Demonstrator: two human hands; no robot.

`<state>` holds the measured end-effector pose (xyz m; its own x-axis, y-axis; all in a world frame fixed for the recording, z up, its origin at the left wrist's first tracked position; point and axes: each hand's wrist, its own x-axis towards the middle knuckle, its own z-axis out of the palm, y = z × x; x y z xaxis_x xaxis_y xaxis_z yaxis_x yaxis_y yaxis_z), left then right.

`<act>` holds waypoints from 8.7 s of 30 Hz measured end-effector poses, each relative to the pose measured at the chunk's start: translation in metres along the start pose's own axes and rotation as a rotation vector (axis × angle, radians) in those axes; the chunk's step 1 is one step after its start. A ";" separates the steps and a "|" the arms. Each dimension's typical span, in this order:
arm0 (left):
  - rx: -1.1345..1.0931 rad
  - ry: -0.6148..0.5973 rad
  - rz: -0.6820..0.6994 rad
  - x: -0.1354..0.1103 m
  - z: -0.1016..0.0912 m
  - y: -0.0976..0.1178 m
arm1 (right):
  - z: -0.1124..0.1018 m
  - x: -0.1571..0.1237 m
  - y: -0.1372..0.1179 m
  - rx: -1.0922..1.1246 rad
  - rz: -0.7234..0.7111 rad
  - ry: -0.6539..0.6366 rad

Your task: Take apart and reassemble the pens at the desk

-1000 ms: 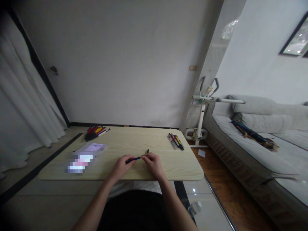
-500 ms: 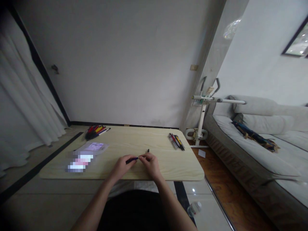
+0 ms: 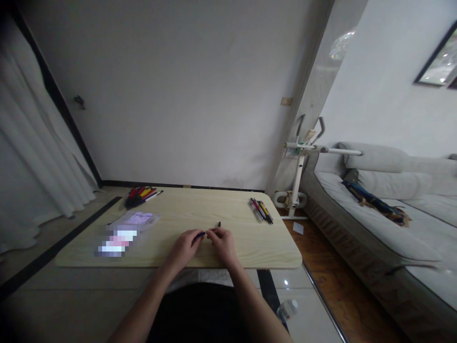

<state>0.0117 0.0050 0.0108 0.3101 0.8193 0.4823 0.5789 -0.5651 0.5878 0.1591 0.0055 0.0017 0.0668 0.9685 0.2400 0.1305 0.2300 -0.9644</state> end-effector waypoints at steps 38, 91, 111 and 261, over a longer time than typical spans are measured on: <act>-0.069 0.003 -0.026 -0.005 0.000 -0.003 | -0.005 -0.004 -0.002 -0.054 -0.003 -0.082; 0.210 0.044 -0.125 -0.010 0.004 -0.002 | -0.040 0.014 0.005 -0.480 -0.102 -0.080; 0.174 0.035 -0.147 -0.010 0.000 0.003 | -0.019 0.029 0.006 -1.045 -0.151 -0.053; 0.100 -0.150 -0.140 -0.010 -0.008 0.012 | -0.027 0.012 0.007 0.106 0.038 0.054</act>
<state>0.0091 -0.0107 0.0184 0.3261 0.8984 0.2941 0.6939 -0.4388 0.5709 0.1874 0.0160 0.0010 0.1236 0.9707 0.2060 0.0214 0.2049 -0.9785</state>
